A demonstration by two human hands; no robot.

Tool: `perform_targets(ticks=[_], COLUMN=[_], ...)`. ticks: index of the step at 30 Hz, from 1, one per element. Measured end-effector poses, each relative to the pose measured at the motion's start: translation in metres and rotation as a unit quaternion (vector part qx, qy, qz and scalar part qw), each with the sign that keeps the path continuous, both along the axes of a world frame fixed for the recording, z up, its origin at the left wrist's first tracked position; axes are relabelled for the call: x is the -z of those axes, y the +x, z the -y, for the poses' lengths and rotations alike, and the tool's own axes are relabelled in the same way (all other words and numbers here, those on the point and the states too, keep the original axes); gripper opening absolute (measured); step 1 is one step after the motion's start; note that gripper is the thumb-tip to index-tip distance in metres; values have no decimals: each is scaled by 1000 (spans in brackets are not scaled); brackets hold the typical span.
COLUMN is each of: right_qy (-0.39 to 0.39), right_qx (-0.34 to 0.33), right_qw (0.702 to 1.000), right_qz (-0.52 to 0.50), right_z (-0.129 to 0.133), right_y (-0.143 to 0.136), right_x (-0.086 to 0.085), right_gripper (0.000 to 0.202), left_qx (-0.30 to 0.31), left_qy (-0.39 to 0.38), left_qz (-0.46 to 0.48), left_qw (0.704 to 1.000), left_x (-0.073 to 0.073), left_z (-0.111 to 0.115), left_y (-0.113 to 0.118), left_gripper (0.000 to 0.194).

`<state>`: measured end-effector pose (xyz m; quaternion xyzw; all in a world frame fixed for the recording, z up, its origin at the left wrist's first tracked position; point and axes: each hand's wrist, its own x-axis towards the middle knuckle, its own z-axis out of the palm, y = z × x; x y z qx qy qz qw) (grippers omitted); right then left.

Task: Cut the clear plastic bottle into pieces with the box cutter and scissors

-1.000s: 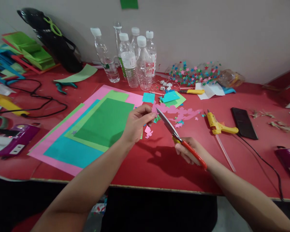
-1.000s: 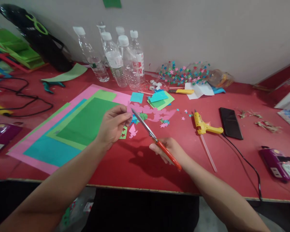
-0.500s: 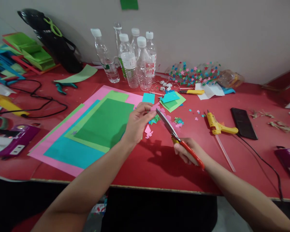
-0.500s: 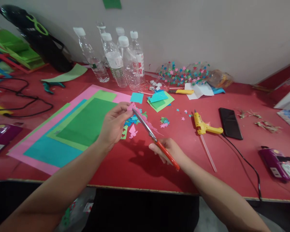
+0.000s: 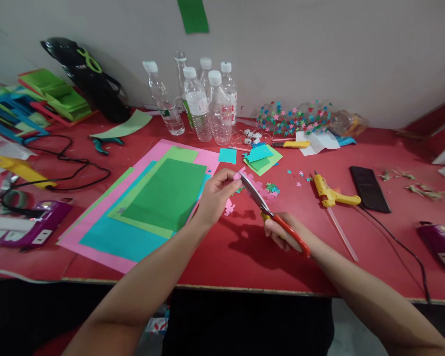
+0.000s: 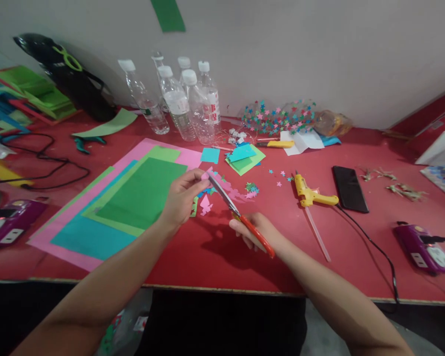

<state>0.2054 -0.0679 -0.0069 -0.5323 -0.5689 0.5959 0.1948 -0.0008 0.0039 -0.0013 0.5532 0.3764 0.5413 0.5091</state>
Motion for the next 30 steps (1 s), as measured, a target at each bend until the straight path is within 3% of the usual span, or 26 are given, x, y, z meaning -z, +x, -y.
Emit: perform_targets(ticks=[6, 13, 18, 20, 24, 28, 30], right_qy=[-4, -2, 23, 35, 38, 55, 63], right_qx=[3, 44, 62, 80, 104, 114, 120], right_qw=[1000, 996, 998, 996, 994, 992, 991], right_qz=[13, 73, 1, -25, 0, 13, 3], right_z=[-4, -6, -14, -20, -34, -44, -45], right_y=[-2, -7, -1, 2, 5, 4, 3], right_x=[-2, -27, -30, -28, -24, -19, -16], right_gripper=[53, 57, 58, 58, 56, 52, 49], left_qx=[-3, -18, -6, -8, 53, 25, 76], left_qy=[-16, -13, -73, -90, -118, -40, -17], left_qz=[-6, -13, -25, -57, -198, -266, -291], left_qw=[1000, 1000, 997, 994, 972, 963, 954], left_x=[-2, -15, -23, -22, -15, -8, -6], left_z=[-2, -7, -19, -27, -44, -50, -46], left_y=[0, -1, -15, -25, -40, -37, -28], left_gripper=[17, 16, 17, 15, 14, 14, 16])
